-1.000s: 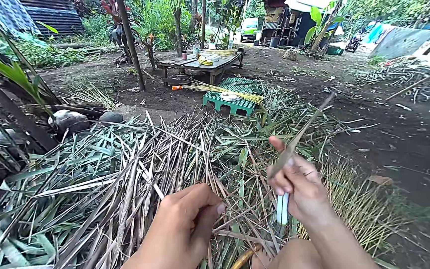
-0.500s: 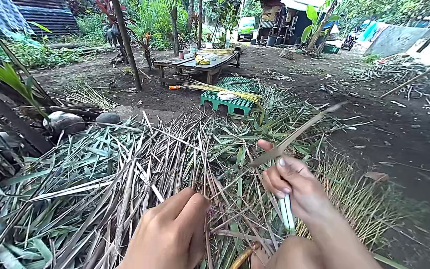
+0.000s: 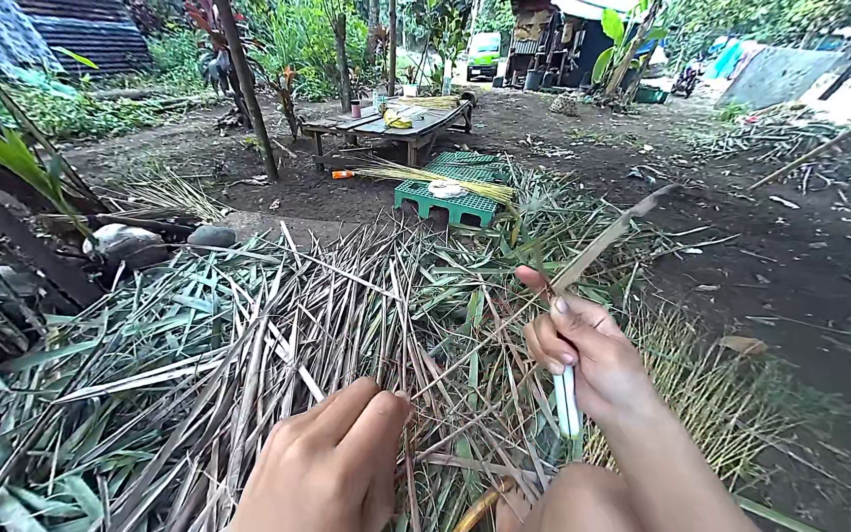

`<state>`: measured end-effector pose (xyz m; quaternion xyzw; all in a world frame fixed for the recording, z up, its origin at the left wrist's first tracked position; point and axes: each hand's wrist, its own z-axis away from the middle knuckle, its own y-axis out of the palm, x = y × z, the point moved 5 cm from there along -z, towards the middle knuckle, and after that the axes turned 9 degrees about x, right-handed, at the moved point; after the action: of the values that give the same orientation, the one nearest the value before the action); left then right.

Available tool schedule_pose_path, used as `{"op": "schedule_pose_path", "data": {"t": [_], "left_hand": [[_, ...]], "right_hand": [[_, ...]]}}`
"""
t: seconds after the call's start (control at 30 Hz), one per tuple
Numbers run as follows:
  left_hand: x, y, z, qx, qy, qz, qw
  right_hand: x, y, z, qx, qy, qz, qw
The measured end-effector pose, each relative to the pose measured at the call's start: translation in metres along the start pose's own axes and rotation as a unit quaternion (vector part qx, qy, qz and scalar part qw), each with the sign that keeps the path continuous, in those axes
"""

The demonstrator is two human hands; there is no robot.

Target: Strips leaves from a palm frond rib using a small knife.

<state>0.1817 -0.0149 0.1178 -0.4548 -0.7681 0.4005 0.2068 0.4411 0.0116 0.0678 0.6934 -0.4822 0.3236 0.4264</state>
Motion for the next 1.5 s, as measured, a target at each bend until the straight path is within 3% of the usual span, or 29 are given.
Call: {"op": "schedule_pose_path", "data": {"t": [0.13,0.23,0.37,0.47,0.6,0.73,0.8,0.87,1.03,1.1,1.2,1.3,1.43,1.5], "left_hand": [[0.009,0.006,-0.001,0.011,-0.035,0.008,0.999],[0.011,0.012,-0.005,0.008,-0.061,-0.010,0.998],[0.006,0.018,-0.012,-0.041,-0.031,-0.004,0.999],[0.004,0.016,-0.011,-0.059,-0.008,0.007,0.998],[0.001,0.012,-0.012,-0.041,-0.010,0.054,0.998],[0.014,0.006,-0.004,-0.008,-0.050,0.139,0.989],[0.020,0.007,-0.002,0.003,-0.067,0.165,0.984],[0.023,0.010,-0.001,0.008,-0.081,0.172,0.982],[0.023,0.016,0.000,0.028,-0.111,0.182,0.977],[0.021,0.014,0.000,0.046,-0.121,0.201,0.971],[0.022,0.010,0.002,0.071,-0.121,0.222,0.965],[0.028,0.001,0.007,0.084,-0.113,0.200,0.970],[0.037,-0.011,0.014,0.081,-0.116,0.140,0.980],[0.039,-0.011,0.015,0.078,-0.119,0.109,0.984]], "right_hand": [[-0.001,0.001,0.000,-0.013,-0.006,0.005,1.000],[-0.007,0.016,0.004,0.038,-0.009,0.030,0.999],[-0.014,0.055,0.013,0.149,-0.021,0.058,0.987],[-0.014,0.061,0.013,0.168,-0.044,0.061,0.983],[-0.011,0.048,0.009,0.123,-0.067,0.092,0.986],[0.001,0.002,-0.001,-0.033,-0.075,0.041,0.996],[0.004,-0.008,-0.004,-0.062,-0.078,0.025,0.995],[-0.001,-0.001,-0.002,-0.021,-0.060,0.012,0.998],[-0.021,0.050,0.007,0.211,0.014,0.006,0.977],[-0.022,0.056,0.008,0.245,0.018,0.001,0.969],[-0.016,0.040,0.005,0.186,-0.018,0.021,0.982],[-0.003,0.000,0.000,0.029,-0.045,0.003,0.999],[0.011,-0.053,-0.002,-0.146,-0.079,-0.041,0.985],[0.012,-0.063,-0.001,-0.168,-0.083,-0.052,0.981]]}}
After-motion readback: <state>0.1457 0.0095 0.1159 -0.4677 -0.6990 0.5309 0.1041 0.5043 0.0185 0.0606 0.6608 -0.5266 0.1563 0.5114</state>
